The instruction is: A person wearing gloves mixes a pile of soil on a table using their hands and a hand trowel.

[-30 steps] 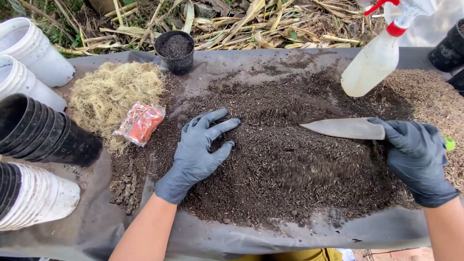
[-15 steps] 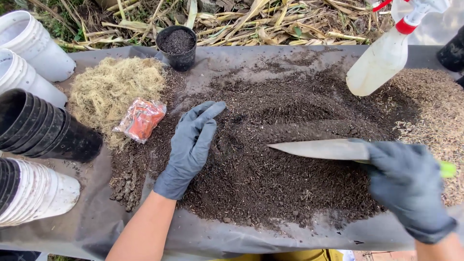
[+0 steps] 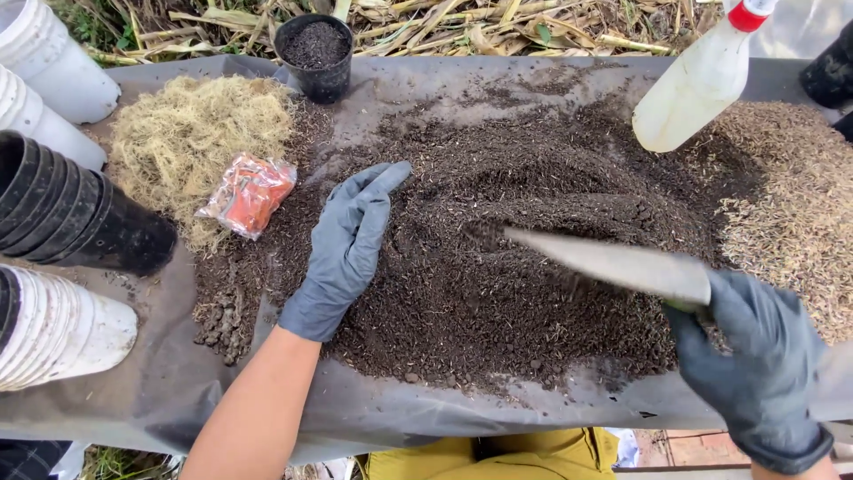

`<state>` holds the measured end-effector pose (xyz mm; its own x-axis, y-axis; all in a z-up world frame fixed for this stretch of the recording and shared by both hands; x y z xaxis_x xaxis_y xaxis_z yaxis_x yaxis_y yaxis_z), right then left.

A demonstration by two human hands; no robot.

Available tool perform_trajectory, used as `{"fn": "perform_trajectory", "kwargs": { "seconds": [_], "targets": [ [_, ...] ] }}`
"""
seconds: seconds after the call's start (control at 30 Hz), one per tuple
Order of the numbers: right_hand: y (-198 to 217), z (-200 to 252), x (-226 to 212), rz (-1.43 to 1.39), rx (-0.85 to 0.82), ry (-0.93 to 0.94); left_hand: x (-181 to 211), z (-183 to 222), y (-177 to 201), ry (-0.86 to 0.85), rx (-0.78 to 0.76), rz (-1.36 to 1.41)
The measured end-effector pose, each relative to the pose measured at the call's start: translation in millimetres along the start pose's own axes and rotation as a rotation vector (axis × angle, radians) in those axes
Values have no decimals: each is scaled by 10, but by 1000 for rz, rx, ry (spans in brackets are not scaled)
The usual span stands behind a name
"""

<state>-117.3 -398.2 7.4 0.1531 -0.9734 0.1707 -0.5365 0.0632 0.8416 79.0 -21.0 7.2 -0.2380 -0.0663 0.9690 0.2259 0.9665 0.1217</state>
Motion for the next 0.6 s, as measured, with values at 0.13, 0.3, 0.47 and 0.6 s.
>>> {"fn": "perform_trajectory", "kwargs": {
  "seconds": [0.13, 0.3, 0.47, 0.6],
  "targets": [
    [219, 341, -281, -147, 151, 112, -63, -11, -13, 32, -8, 107],
    [-31, 689, -306, -25, -147, 146, -13, 15, -16, 78, 7, 103],
    [-136, 512, -338, 78, 12, 200, -99, 11, -22, 89, -14, 230],
    [-357, 178, -246, 171, 98, 245, 51, 29, 22, -37, 30, 16]
  ]
}}
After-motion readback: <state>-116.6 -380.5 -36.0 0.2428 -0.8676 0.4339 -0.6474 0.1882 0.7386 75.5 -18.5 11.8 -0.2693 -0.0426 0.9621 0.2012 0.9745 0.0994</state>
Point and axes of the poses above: each hand's wrist, its own z-axis away from the middle knuckle, its own y-axis out of the back of the hand, x = y × z, the point moved 8 cm from there along -z, towards the middle knuckle, and after that the axes turned 8 degrees about y, right-handed, at the moved point
